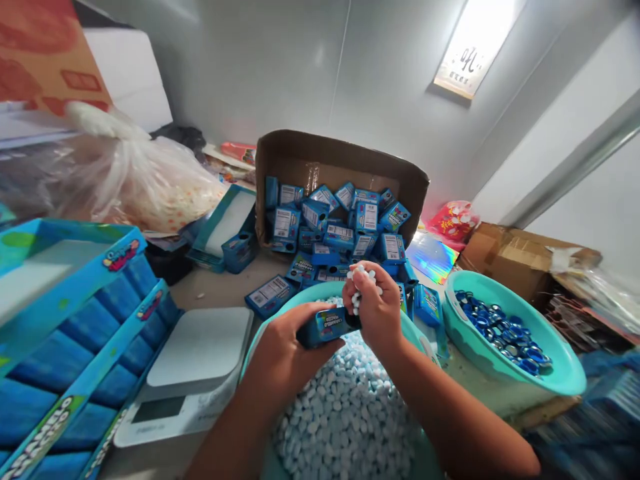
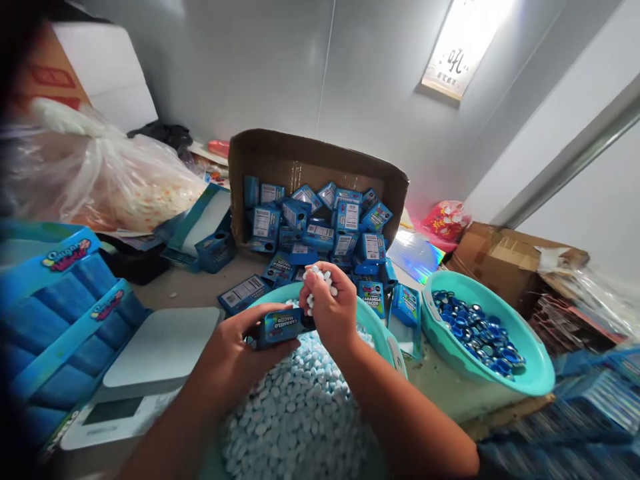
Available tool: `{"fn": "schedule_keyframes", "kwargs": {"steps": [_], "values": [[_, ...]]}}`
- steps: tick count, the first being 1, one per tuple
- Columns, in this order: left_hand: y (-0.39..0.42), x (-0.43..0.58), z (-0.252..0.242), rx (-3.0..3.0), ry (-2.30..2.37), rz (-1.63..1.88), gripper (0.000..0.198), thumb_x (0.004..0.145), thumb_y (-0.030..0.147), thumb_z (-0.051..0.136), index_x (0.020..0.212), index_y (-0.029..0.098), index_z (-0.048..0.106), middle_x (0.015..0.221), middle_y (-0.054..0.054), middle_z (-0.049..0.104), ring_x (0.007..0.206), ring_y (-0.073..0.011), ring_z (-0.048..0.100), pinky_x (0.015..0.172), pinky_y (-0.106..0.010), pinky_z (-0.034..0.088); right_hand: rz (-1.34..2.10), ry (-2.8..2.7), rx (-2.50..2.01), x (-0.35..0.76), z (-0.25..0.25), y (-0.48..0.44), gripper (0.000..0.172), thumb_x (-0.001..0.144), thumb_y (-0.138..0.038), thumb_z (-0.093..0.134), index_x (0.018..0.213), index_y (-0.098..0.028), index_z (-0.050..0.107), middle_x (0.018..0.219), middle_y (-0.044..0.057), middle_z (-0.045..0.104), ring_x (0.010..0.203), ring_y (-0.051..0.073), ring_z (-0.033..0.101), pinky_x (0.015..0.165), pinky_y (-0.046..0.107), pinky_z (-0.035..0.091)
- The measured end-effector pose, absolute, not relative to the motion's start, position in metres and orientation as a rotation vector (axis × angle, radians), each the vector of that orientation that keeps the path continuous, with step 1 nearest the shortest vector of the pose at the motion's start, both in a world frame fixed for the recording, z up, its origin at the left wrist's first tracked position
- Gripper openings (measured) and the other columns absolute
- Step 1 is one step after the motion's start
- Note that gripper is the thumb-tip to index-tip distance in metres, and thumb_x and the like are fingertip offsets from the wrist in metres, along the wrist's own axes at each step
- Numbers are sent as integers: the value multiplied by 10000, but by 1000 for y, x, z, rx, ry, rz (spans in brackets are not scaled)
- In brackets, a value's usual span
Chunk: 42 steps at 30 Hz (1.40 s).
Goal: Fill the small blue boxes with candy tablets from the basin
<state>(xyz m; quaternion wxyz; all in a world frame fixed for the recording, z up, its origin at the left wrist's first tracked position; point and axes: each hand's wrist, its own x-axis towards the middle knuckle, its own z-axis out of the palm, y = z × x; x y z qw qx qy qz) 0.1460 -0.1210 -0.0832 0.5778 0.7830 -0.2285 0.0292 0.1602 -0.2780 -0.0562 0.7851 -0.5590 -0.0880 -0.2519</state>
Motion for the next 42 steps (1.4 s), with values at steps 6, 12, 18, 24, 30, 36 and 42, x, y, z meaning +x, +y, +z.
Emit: {"fn": "schedule_keyframes", "kwargs": {"steps": [6, 12, 18, 24, 30, 36, 42], "values": [[-121, 142, -83, 1871, -520, 141, 407, 763, 282, 821, 1143, 363, 699, 1071, 78, 708, 939, -197, 683, 915, -304, 551, -619, -218, -1223, 157, -63, -273, 122, 937, -302, 665, 949, -188, 624, 639, -38, 576, 506, 96, 522, 465, 186, 413], [-120, 141, -81, 1831, -548, 152, 448, 759, 206, 827, 1151, 376, 695, 1081, 99, 708, 978, -185, 681, 959, -291, 536, -669, -225, -1202, 152, -64, -269, 55, 920, -223, 659, 928, -199, 610, 684, -32, 597, 563, 110, 551, 530, 216, 443], [-122, 142, -81, 1800, -585, 184, 456, 747, 162, 828, 1141, 349, 696, 1119, 104, 701, 1014, -160, 666, 952, -255, 512, -653, -344, -1159, 150, -61, -269, 49, 909, -175, 585, 875, -208, 574, 736, -24, 583, 627, 131, 559, 557, 245, 447], [-122, 142, -80, 1752, -605, 167, 426, 768, 205, 834, 1155, 320, 700, 1138, 85, 700, 1032, -162, 665, 991, -256, 504, -597, -365, -1195, 146, -56, -272, 61, 870, -161, 555, 863, -221, 545, 741, -22, 553, 653, 141, 551, 585, 266, 440], [-119, 142, -80, 1735, -694, 192, 439, 787, 195, 844, 1177, 330, 695, 1170, 90, 688, 1079, -153, 648, 992, -227, 489, -511, -293, -1200, 145, -48, -274, 109, 874, -173, 569, 810, -213, 489, 683, -36, 543, 608, 137, 560, 598, 271, 453], [-122, 144, -80, 1730, -689, 127, 426, 795, 186, 820, 1177, 326, 694, 1170, 80, 686, 1080, -176, 645, 989, -257, 493, -419, -264, -1199, 144, -43, -277, 249, 905, -215, 604, 722, -197, 437, 617, -39, 527, 574, 133, 558, 544, 243, 429], [-123, 145, -81, 1792, -751, 157, 425, 788, 158, 805, 1167, 303, 681, 1141, 57, 683, 1043, -188, 640, 947, -271, 497, -341, -272, -1322, 144, -42, -283, 461, 973, -451, 627, 662, -193, 403, 595, -32, 504, 580, 136, 561, 561, 262, 466]]}}
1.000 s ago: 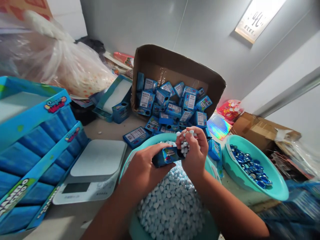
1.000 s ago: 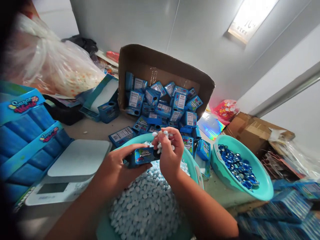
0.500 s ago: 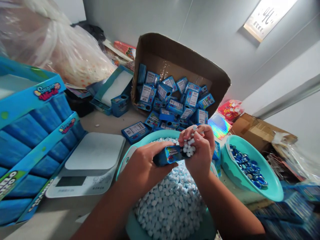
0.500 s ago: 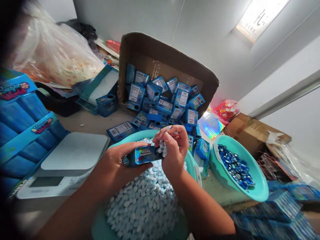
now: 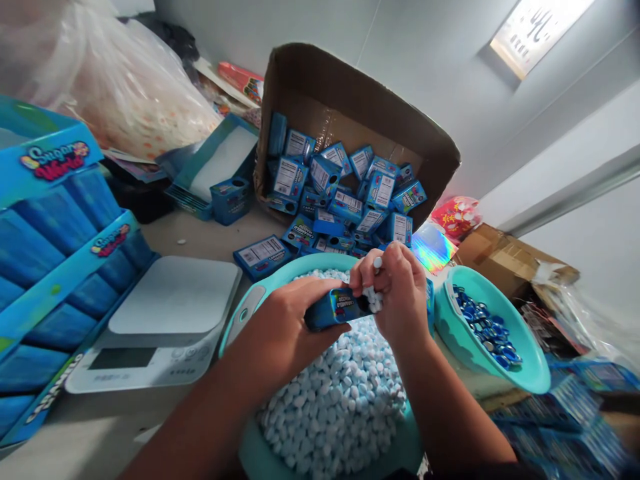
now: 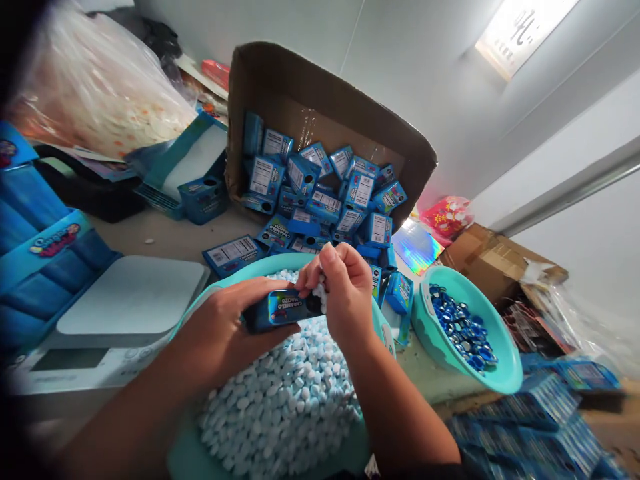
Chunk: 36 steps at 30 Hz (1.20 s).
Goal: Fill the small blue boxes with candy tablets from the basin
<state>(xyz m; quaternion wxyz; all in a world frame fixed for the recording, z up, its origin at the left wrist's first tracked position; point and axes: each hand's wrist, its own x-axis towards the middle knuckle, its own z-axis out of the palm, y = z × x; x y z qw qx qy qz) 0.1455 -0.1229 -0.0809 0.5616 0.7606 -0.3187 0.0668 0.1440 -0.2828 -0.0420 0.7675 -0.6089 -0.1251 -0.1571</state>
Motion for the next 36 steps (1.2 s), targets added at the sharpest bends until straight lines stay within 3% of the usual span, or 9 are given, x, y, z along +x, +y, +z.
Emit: {"fn": "schedule_keyframes", "kwargs": {"steps": [4, 10, 17, 21, 28, 31, 36], "values": [[-123, 145, -82, 1917, -769, 125, 397, 798, 204, 798, 1164, 284, 669, 1113, 18, 673, 1019, -227, 632, 894, -317, 512, -365, -292, -1344, 142, -40, -282, 503, 1014, -488, 558, 622, -191, 455, 606, -12, 511, 583, 143, 568, 560, 277, 475], [-125, 144, -87, 1931, -779, 79, 412, 844, 218, 741, 1233, 268, 614, 1219, -3, 636, 1133, -251, 589, 1012, -372, 485, -335, -273, -1348, 142, -35, -282, 546, 1009, -546, 536, 603, -206, 401, 557, -9, 499, 575, 167, 583, 545, 295, 461], [-124, 140, -83, 1847, -822, 58, 285, 896, 181, 696, 1151, 280, 614, 1076, 53, 658, 975, -172, 623, 855, -241, 497, -267, -295, -1273, 140, -39, -283, 636, 996, -609, 509, 568, -200, 279, 542, 11, 521, 604, 190, 600, 601, 329, 502], [-123, 141, -86, 1855, -804, 177, 404, 903, 250, 733, 1271, 311, 578, 1227, 49, 637, 1122, -193, 601, 972, -249, 480, -343, -243, -1275, 140, -41, -282, 671, 970, -624, 531, 522, -194, 276, 587, 32, 575, 667, 204, 622, 665, 356, 543], [-123, 141, -85, 1897, -769, 220, 439, 864, 188, 746, 1253, 310, 581, 1219, 62, 641, 1121, -177, 609, 981, -241, 483, -353, -313, -1275, 137, -45, -280, 603, 994, -548, 533, 521, -193, 420, 748, 66, 679, 853, 243, 679, 761, 381, 571], [-124, 140, -81, 1909, -787, 220, 448, 866, 134, 710, 1250, 322, 577, 1235, 75, 631, 1129, -163, 603, 1013, -236, 463, -355, -398, -1273, 137, -46, -281, 601, 1039, -515, 469, 537, -187, 490, 911, 68, 731, 945, 251, 690, 875, 422, 558], [-123, 137, -80, 1907, -756, 261, 484, 875, 176, 727, 1285, 353, 540, 1230, 90, 630, 1074, -139, 622, 941, -202, 492, -371, -517, -1277, 135, -42, -284, 609, 1078, -528, 362, 678, -215, 698, 1155, 72, 710, 1176, 278, 627, 1053, 500, 464]]}}
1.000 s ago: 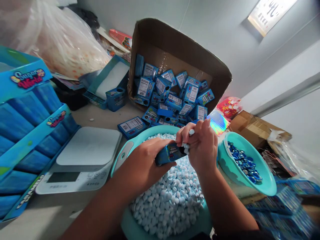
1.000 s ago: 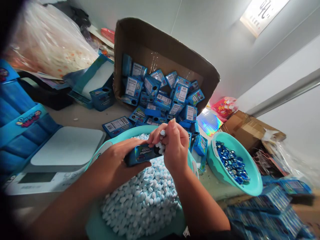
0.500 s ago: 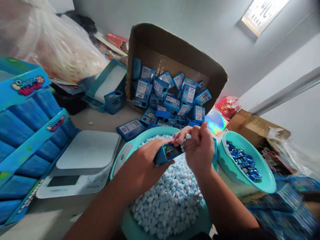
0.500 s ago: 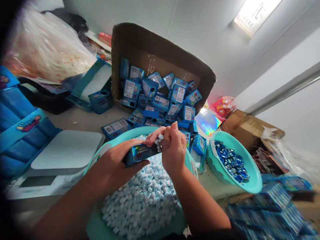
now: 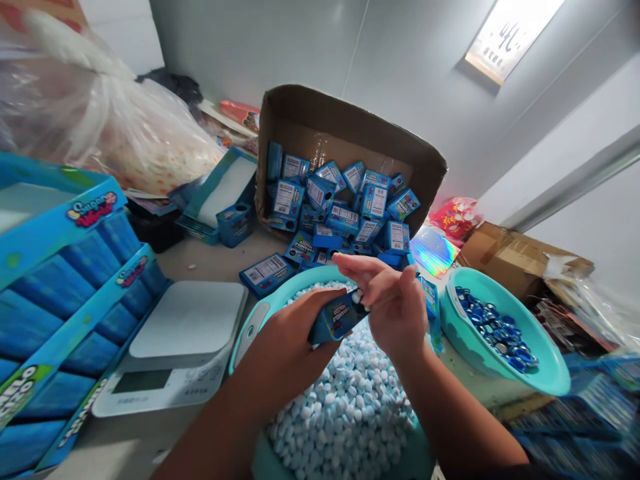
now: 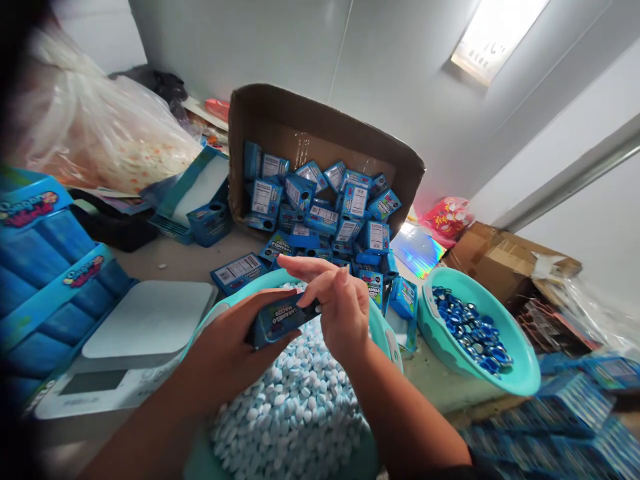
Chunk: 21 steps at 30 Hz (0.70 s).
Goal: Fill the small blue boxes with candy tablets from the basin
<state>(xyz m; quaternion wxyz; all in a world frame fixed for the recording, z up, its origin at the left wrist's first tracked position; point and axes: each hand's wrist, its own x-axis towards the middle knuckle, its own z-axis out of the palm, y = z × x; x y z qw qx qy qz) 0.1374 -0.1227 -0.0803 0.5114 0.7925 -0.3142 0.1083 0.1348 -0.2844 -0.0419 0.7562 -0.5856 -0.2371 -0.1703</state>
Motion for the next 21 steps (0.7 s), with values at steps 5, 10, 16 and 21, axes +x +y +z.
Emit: {"fn": "schedule_keyframes", "kwargs": {"steps": [5, 10, 16, 21], "values": [[-124, 133, -84, 1887, -817, 317, 493, 910, 168, 666, 1346, 338, 512, 1311, 68, 601, 1179, -129, 587, 1036, -186, 458, -406, -539, -1274, 128, -36, -288, 594, 1070, -564, 320, 860, -268, 789, 1131, 62, 719, 1173, 278, 633, 1041, 490, 485], [-126, 130, -82, 1911, -708, 407, 404, 893, 219, 701, 1271, 310, 588, 1226, 64, 652, 1109, -135, 626, 1031, -200, 479, -369, -547, -1181, 125, -37, -288, 495, 1077, -509, 360, 1061, -244, 778, 1160, 80, 710, 1204, 284, 618, 1060, 488, 484], [-122, 137, -81, 1907, -587, 434, 366, 853, 293, 730, 1207, 312, 642, 1125, 66, 694, 994, -155, 672, 946, -229, 534, -395, -643, -1242, 121, -41, -290, 406, 1081, -462, 388, 1265, -262, 689, 1255, 72, 673, 1250, 291, 587, 1117, 520, 440], [-120, 140, -80, 1845, -483, 443, 326, 826, 332, 739, 1139, 271, 674, 997, 52, 714, 848, -155, 685, 882, -239, 561, -416, -657, -1481, 125, -41, -299, 319, 1070, -321, 469, 1334, -271, 640, 1414, 50, 565, 1369, 254, 470, 1195, 471, 354]]}}
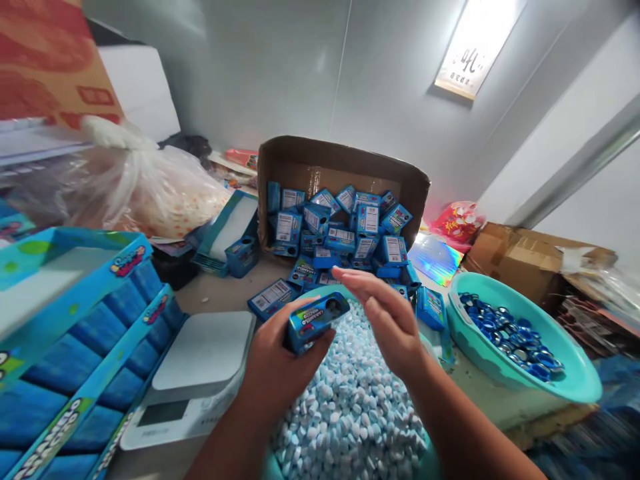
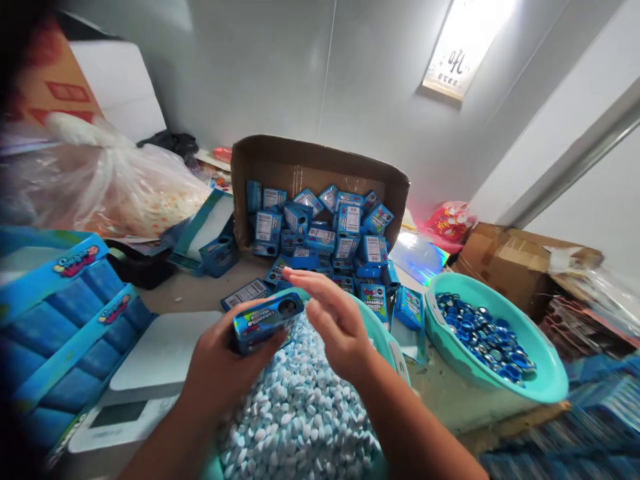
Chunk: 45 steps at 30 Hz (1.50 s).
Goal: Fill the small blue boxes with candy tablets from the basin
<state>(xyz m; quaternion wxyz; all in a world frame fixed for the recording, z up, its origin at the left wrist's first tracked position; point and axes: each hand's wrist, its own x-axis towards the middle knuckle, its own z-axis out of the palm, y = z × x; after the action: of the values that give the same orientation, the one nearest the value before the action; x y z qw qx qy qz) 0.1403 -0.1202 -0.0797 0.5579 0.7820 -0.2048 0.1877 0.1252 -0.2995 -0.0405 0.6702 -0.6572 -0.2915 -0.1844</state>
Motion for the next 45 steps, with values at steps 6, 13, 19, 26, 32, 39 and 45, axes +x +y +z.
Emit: {"fn": "schedule_keyframes", "kwargs": {"steps": [6, 13, 19, 26, 32, 39, 45], "values": [[-122, 140, -82, 1924, -588, 275, 325, 822, 349, 709, 1136, 265, 686, 1012, 36, 718, 853, -170, 690, 784, -238, 571, -252, -811, -1809, 126, -42, -303, 434, 1093, -398, 422, 1517, -307, 438, 1561, 1, 401, 1471, 179, 312, 1249, 374, 240], [-110, 141, -74, 1855, -338, 518, 407, 802, 419, 758, 1148, 228, 659, 1041, -9, 703, 864, -190, 685, 763, -244, 579, -330, -384, -1855, 146, -51, -319, 413, 1073, -450, 401, 1348, -222, 608, 1399, 64, 575, 1332, 232, 498, 1169, 447, 377], [-45, 164, -81, 1818, -41, 758, 545, 681, 444, 852, 1128, 221, 634, 1052, -28, 680, 900, -216, 674, 807, -285, 554, 168, -639, -2430, 147, -65, -317, 394, 969, -369, 637, 1348, -262, 643, 1426, 77, 547, 1333, 291, 481, 1153, 505, 382], [-2, 185, -112, 1875, -70, 314, 610, 626, 429, 863, 1123, 168, 624, 1073, -86, 677, 989, -274, 655, 868, -378, 540, 367, -818, -2493, 138, -56, -308, 523, 783, -421, 852, 1262, -328, 667, 1342, 44, 534, 1252, 301, 488, 1057, 487, 451], [0, 166, -96, 1643, -317, 623, 382, 836, 254, 793, 1177, 186, 636, 1247, -82, 645, 1201, -195, 595, 1053, -286, 466, 384, -843, -2435, 144, -58, -315, 248, 866, -209, 755, 1099, -273, 701, 1118, -4, 626, 1055, 207, 586, 928, 352, 457], [-2, 157, -87, 1589, -325, 852, 149, 912, 242, 709, 1040, 170, 686, 1068, -58, 693, 1085, -225, 660, 977, -340, 538, 348, -733, -2478, 151, -59, -326, 125, 927, -186, 602, 948, -234, 716, 991, -6, 672, 900, 174, 613, 812, 318, 440], [-2, 140, -95, 2020, 81, 872, 267, 987, 395, 550, 1109, 179, 648, 1095, -64, 688, 1035, -223, 658, 944, -360, 545, 222, -588, -2584, 154, -57, -328, 194, 981, -296, 542, 1012, -233, 722, 1061, 34, 678, 896, 207, 628, 779, 354, 468]]}}
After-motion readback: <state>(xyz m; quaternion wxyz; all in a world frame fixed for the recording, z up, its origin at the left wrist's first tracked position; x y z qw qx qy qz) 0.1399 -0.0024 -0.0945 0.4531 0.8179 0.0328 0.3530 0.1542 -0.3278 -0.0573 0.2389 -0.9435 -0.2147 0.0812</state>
